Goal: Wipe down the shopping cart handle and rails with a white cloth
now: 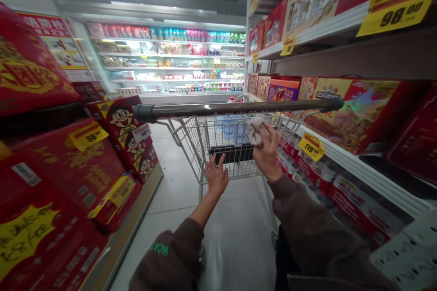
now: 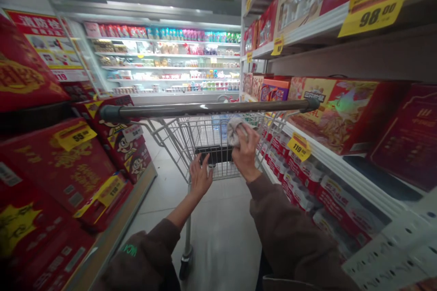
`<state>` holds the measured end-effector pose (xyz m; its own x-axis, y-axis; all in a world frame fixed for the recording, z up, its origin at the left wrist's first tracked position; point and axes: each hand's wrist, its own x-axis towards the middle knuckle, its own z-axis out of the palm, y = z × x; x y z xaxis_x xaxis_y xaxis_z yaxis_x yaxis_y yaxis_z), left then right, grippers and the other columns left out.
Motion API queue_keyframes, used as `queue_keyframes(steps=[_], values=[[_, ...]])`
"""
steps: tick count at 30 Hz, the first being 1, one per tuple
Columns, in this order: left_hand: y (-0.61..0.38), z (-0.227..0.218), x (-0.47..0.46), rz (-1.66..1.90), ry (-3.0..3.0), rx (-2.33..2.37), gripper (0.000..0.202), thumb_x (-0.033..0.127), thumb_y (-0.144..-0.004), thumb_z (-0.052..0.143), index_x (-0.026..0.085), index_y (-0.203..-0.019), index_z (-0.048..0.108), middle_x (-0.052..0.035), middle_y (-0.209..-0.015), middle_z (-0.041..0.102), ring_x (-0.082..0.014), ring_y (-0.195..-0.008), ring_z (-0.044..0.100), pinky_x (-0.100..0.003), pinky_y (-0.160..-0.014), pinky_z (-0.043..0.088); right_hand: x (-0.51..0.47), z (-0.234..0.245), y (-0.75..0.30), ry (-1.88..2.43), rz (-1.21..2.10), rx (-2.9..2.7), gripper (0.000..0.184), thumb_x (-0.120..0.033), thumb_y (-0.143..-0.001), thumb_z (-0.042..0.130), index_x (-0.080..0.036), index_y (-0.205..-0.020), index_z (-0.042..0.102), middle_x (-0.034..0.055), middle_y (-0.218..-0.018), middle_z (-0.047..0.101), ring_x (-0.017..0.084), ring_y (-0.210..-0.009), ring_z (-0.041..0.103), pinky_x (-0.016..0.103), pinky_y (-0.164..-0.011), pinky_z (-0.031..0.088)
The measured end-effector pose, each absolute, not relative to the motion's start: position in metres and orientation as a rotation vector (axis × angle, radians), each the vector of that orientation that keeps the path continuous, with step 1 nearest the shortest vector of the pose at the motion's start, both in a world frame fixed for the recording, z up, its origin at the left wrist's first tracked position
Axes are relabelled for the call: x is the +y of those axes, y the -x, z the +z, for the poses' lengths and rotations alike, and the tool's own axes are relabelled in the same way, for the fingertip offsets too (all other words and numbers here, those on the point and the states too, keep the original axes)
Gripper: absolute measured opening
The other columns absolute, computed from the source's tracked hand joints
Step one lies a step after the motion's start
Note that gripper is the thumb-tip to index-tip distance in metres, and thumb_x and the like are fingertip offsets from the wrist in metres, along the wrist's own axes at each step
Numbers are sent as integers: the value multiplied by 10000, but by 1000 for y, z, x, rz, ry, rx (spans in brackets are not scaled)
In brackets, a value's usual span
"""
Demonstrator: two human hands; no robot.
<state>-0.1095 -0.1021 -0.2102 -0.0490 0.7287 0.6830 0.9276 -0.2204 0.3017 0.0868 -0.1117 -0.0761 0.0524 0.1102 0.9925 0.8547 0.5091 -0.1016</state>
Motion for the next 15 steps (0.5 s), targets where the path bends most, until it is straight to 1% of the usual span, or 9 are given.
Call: queue_keyframes(steps=[2,4,5,7,8,9,11,13,15], values=[[128,-187,-109,-1260,1868,-1661,498,230,-975,528,217,-1473,556,-181,-1524,501,-317,-1438,478,-520,-1226,372,-139,-54,-107,808,-976,-1162,733,-112,-861,526,-341,-1548,414,148,-1391,548,343,-1268,528,563,-1051,472],[149,-156,-117,-1423,1702,-1507,442,267,-979,541,217,-1418,563,-176,-1443,524,-309,-1402,492,-498,-1212,390,-158,-24,-141,839,-1145,-977,770,-143,-845,591,-335,-1564,394,159,-1487,504,389,-1350,477,614,-1097,425],[160,-138,-122,-1516,1574,-1422,441,289,-966,570,217,-1400,550,-171,-1410,517,-308,-1385,492,-498,-1208,398,-164,-8,-159,931,-1160,-972,756,-137,-832,590,-312,-1548,423,168,-1546,466,412,-1390,444,637,-1123,390],[182,-99,-132,-1669,1343,-1259,548,325,-933,626,191,-1441,472,-180,-1416,457,-316,-1390,462,-514,-1211,399,-167,20,-191,1175,-1065,-1031,700,-132,-786,593,-215,-1476,510,212,-1629,367,463,-1443,360,670,-1158,325],[192,-79,-136,-1746,1262,-1179,618,343,-922,642,169,-1474,427,-191,-1442,427,-323,-1409,435,-525,-1220,387,-166,31,-201,1260,-1006,-1074,658,-123,-767,582,-195,-1420,561,217,-1606,407,452,-1419,379,655,-1147,342],[202,-59,-139,-1822,1209,-1121,648,355,-932,632,153,-1499,393,-198,-1462,411,-323,-1430,411,-530,-1232,373,-163,39,-207,1323,-945,-1148,621,-110,-747,564,-192,-1361,603,204,-1545,489,421,-1367,431,633,-1123,373],[218,-25,-140,-1969,1221,-1027,605,383,-992,536,136,-1519,368,-193,-1477,428,-296,-1420,442,-510,-1234,378,-159,49,-201,1390,-851,-1258,578,-98,-717,540,-187,-1280,639,167,-1403,611,363,-1261,508,591,-1080,414],[228,1,-135,-2100,1384,-1007,460,408,-1065,387,147,-1434,473,-153,-1393,550,-251,-1340,539,-463,-1215,412,-157,52,-171,1393,-811,-1279,537,-98,-725,525,-190,-1240,648,145,-1305,655,338,-1197,528,572,-1049,425],[235,17,-126,-2134,1555,-1043,477,419,-1104,215,155,-1323,545,-125,-1249,655,-219,-1214,627,-419,-1143,486,-160,51,-127,1345,-791,-1297,518,-92,-723,532,-193,-1214,664,136,-1287,656,342,-1180,514,569,-1025,430]])
